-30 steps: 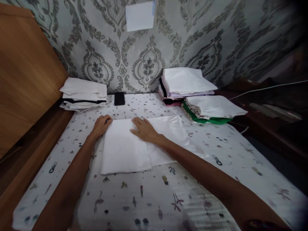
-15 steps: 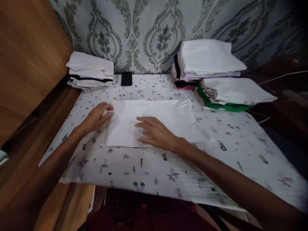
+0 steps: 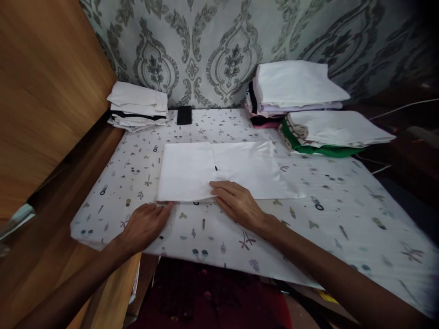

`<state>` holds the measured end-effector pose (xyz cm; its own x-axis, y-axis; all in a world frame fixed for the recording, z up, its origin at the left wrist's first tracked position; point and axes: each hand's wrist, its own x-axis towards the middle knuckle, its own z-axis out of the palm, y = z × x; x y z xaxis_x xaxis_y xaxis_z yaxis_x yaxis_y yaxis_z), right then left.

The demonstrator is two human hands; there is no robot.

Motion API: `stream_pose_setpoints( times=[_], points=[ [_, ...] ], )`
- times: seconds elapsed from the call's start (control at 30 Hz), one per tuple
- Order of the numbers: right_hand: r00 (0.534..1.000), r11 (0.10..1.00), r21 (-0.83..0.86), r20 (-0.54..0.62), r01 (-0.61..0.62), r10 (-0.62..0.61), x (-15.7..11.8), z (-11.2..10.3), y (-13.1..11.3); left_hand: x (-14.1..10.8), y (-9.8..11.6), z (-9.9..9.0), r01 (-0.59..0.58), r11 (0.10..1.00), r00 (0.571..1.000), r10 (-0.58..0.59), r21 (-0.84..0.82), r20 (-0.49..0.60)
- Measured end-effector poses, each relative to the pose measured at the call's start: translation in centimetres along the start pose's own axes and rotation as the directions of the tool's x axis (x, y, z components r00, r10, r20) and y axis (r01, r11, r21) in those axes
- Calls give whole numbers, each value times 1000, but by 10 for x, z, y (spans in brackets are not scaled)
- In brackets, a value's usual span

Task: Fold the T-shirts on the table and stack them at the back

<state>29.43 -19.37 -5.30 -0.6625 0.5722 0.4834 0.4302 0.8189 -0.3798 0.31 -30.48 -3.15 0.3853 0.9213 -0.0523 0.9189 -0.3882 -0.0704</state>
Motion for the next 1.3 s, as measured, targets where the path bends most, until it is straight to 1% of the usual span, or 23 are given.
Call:
stream_pose_setpoints(
  times=[0.1, 0.17, 0.27, 0.33, 0.4, 0.53, 0.67, 0.73, 0.8, 0.87, 0.93, 1.0, 1.07, 1.1, 1.17, 1.3],
  points=[
    [997, 999, -9, -55, 48, -49, 2, -1, -2, 1, 4, -3, 94, 994, 989, -99, 52, 106],
    [995, 996, -12, -56, 86, -87, 2, 0, -1, 1, 7, -5, 167, 984, 974, -175, 67, 141],
    [993, 993, 1, 0, 114, -114, -1, 5, 2, -1, 11, -8, 252, 960, 951, -269, 121, 155],
    [991, 992, -2, 43, 124, -124, -3, 7, 4, -4, 14, -10, 270, 948, 942, -297, 167, 160],
    [989, 990, -18, 62, 137, -136, -5, 9, 4, -8, 17, -14, 259, 945, 940, -294, 200, 171],
    [986, 986, -48, 64, 159, -156, -5, 9, 2, -15, 19, -17, 225, 943, 943, -274, 245, 190],
    [989, 990, 1, 40, 142, -142, -3, 7, 2, -19, 19, -13, 245, 949, 949, -276, 198, 152],
    [992, 992, 3, 17, 126, -126, -2, 5, 2, -21, 18, -11, 248, 952, 949, -276, 178, 151],
    [994, 994, -19, 0, 106, -106, -2, 4, 2, -23, 15, -14, 253, 954, 949, -277, 160, 154],
    [994, 994, -28, 7, 106, -106, -3, 3, 2, -23, 10, -20, 266, 954, 945, -286, 137, 160],
    [991, 991, -8, 31, 132, -132, -4, 3, 3, -20, 4, -27, 296, 949, 933, -312, 112, 178],
    [985, 986, 5, 49, 164, -164, -5, 4, 3, -13, 0, -33, 351, 931, 912, -364, 96, 189],
    [982, 983, -13, 47, 184, -183, -5, 4, 2, -4, -3, -35, 404, 911, 896, -412, 79, 164],
    [981, 982, -25, 43, 189, -188, -5, 3, 1, 0, -3, -35, 414, 908, 896, -420, 69, 145],
    [980, 980, -36, 32, 197, -196, -3, 0, -1, 7, -4, -32, 391, 918, 910, -396, 59, 125],
    [980, 981, 10, 30, 195, -195, -1, -8, -6, 9, -8, -27, 334, 943, 932, -332, 12, 146]
  ],
)
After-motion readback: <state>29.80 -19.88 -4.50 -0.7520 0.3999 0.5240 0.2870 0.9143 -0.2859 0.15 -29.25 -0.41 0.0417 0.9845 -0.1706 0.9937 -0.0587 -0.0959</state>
